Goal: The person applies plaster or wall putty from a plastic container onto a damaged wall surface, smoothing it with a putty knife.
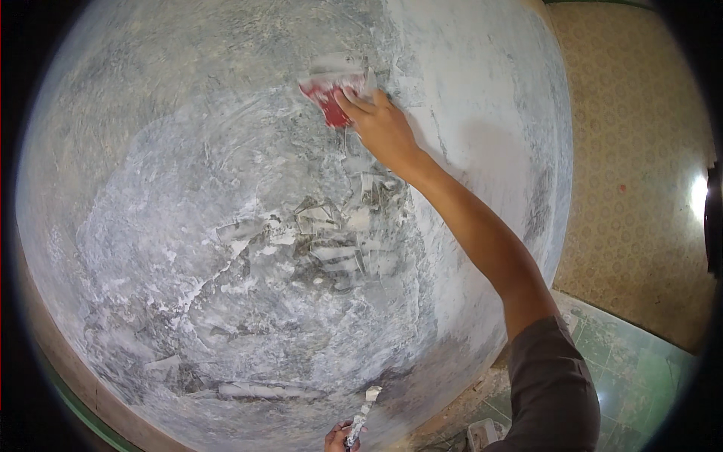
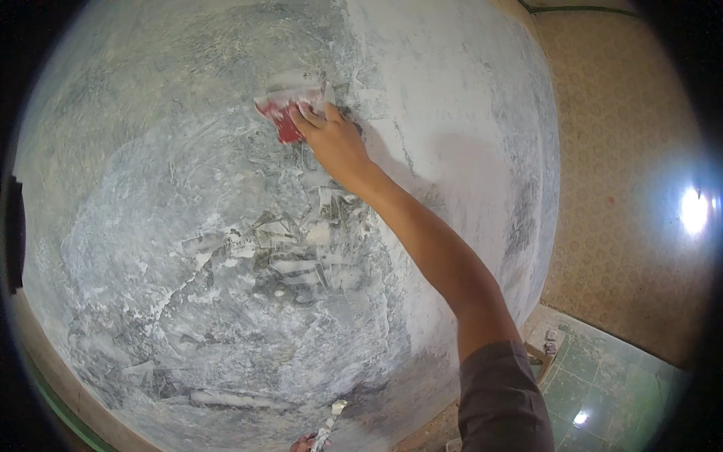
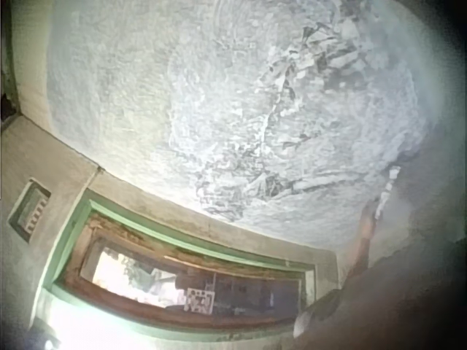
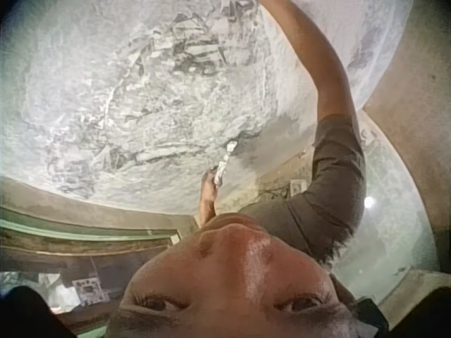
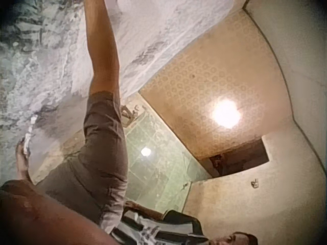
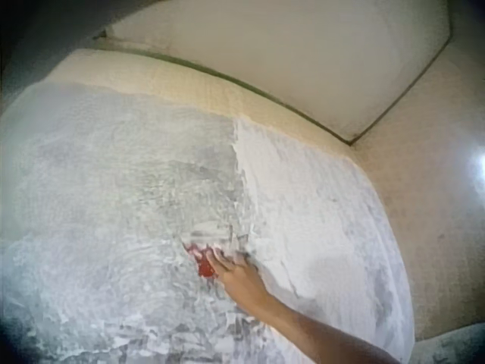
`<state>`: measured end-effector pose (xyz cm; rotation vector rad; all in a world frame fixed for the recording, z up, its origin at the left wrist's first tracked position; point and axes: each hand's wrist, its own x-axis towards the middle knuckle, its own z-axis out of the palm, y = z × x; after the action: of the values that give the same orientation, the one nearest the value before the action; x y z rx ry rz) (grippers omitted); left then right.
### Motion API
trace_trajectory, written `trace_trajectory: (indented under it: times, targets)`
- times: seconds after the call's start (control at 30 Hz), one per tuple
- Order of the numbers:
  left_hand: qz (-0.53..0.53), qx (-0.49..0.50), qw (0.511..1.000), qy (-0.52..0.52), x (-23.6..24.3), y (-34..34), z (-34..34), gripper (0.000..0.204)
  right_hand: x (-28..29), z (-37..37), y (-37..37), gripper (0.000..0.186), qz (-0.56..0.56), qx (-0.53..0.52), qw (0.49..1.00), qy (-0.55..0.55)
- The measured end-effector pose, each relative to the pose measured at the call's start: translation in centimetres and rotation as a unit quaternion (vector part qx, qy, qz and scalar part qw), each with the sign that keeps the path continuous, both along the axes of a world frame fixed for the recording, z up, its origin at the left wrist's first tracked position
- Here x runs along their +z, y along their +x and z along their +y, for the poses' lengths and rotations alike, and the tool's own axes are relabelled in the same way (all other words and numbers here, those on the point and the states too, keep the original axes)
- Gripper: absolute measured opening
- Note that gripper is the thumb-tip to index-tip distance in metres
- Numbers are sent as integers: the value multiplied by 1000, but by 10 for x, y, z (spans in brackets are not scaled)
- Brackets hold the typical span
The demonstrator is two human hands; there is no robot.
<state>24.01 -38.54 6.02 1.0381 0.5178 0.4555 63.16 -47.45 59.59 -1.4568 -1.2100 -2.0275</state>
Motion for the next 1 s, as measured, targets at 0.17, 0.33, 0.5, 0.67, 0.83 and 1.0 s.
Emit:
trace_trajectory:
  times: [0.17, 0.33, 0.5, 0.67, 0.83, 1.0]
  targets:
    - [-18, -21, 1000, 14, 10, -1, 0, 34, -21, -36, -19, 57, 20, 114, 993, -32]
    - [-1, -47, 999, 17, 10, -1, 2, 33, 47, -46, -6, 55, 31, 80, 990, 114]
    - [-2, -28, 999, 29, 5, 1, -2, 36, 44, -14, 21, 52, -18, -57, 998, 36]
    - [-13, -11, 1000, 27, -2, -5, -1, 38, 14, -39, -27, 40, 70, 103, 992, 28]
    - [-14, -48, 998, 45, -1, -2, 2, 40, 41, -29, -22, 23, 287, 343, 894, 44]
    - [-9, -35, 998, 59, 2, -1, -4, 40, 46, -35, -2, 27, 315, 279, 903, 88]
